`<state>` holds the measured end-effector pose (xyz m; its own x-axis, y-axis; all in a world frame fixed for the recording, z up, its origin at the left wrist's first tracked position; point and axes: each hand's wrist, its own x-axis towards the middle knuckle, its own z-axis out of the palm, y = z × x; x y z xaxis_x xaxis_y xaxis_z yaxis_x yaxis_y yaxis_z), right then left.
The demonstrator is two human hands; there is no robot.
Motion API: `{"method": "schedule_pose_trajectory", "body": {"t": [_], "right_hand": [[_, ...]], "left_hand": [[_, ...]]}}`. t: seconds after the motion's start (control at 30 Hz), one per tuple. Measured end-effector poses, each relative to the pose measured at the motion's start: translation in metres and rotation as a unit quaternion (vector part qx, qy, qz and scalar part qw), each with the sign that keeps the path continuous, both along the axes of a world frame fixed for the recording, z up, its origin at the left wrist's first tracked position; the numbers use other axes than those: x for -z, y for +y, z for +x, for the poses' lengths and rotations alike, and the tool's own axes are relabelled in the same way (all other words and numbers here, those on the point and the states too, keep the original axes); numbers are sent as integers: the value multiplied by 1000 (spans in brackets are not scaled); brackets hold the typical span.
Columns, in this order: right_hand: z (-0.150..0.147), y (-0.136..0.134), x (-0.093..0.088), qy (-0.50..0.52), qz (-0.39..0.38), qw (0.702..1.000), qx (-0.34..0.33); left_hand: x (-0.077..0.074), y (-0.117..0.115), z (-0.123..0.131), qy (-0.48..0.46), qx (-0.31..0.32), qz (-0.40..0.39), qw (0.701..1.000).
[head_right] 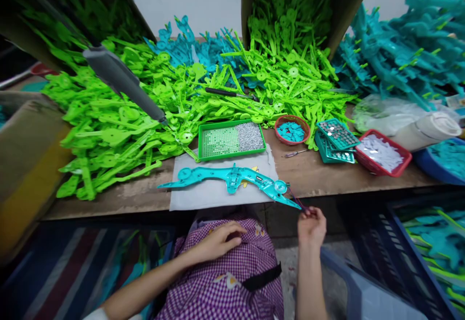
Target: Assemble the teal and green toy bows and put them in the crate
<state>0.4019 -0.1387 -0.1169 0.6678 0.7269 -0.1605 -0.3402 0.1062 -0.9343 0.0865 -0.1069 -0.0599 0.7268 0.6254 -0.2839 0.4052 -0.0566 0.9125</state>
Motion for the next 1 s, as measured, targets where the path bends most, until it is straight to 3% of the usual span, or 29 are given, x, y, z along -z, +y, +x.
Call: {"method": "schedule_pose_trajectory", "body": {"t": [0.1,0.17,0.2,0.27,0.37,0.43,0.5,0.67,0.77,0.9,1.0], "right_hand": [[-3,-15,-48,-46,50,990,128],[-15,-18,-85,-134,79,980,124],[-24,-16,-102,-186,83,976,74],[-44,-6,-131,-286,60,952,-91],[-74,24,-159,-381,0,865,-328],[-92,49,-171,-406,-27,820,-403],[-107,71,-180,-420,-39,794,-438],[-131,94,-189,-440,-18,743,-504],[-132,86,-171,-451,-21,725,-520],[-121,62,-139,-482,-83,708,-509],[-120,46,-136,-470,-87,724,-498]], "left_hand": [[-19,-3,-5,-26,-19,-7,999],[-31,-4,2,-57,-52,-19,997],[-36,-4,6,-80,-73,-31,994],[-44,-1,16,-140,-117,-63,981],[-54,9,22,-239,-162,-99,952],[-58,18,20,-279,-173,-107,938],[-60,25,13,-299,-184,-108,930],[-58,30,-4,-360,-237,-127,894],[-57,27,-12,-381,-271,-151,871],[-48,26,-22,-377,-372,-176,830],[-41,26,-29,-347,-447,-166,808]]}}
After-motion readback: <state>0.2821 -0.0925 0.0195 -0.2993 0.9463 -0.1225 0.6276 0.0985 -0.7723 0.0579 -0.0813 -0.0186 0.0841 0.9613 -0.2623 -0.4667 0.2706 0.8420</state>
